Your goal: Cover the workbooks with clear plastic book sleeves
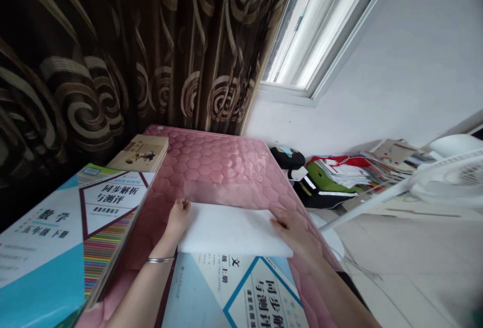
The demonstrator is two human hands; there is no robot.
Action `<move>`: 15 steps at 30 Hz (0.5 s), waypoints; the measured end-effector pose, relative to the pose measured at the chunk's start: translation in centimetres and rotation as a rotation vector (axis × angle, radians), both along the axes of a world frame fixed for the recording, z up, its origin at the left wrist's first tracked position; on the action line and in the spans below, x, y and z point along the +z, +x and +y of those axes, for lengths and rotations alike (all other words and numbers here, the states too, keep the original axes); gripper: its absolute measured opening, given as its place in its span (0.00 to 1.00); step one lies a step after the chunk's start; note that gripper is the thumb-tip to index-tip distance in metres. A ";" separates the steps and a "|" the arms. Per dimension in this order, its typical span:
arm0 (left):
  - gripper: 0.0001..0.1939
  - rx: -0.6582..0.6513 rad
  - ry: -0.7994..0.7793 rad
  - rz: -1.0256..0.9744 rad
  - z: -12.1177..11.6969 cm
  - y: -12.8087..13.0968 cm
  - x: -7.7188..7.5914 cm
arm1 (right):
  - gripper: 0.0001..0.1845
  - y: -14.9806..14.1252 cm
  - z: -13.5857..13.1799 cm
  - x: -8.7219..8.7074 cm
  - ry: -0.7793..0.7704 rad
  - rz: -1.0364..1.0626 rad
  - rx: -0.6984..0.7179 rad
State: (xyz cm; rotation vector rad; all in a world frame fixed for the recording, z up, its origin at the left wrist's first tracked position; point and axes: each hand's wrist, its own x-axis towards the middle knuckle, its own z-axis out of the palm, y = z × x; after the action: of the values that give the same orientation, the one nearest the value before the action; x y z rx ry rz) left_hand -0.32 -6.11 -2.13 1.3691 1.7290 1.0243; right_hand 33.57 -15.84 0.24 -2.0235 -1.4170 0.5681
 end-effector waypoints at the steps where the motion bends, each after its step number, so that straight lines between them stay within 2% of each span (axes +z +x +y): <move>1: 0.02 0.003 -0.002 0.000 0.0 0.0 -0.1 | 0.23 0.0 0.1 -0.3 -0.020 -0.002 0.013; 5: 0.03 0.006 -0.005 -0.005 0.0 0.0 -0.1 | 0.19 0.0 0.7 -1.1 -0.051 -0.027 0.082; 10: 0.05 -0.010 0.003 -0.010 -0.3 -0.1 0.1 | 0.19 0.0 1.6 -1.5 -0.083 -0.126 0.100; 15: 0.04 0.004 0.014 -0.013 -0.2 -0.1 0.1 | 0.14 0.0 2.3 -2.3 0.033 -0.204 0.078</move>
State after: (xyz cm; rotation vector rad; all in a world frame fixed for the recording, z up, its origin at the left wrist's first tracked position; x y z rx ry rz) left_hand -0.45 -6.32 -2.07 1.3652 1.7194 1.0471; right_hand 33.60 -13.50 -2.08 -2.0544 -1.6198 0.3757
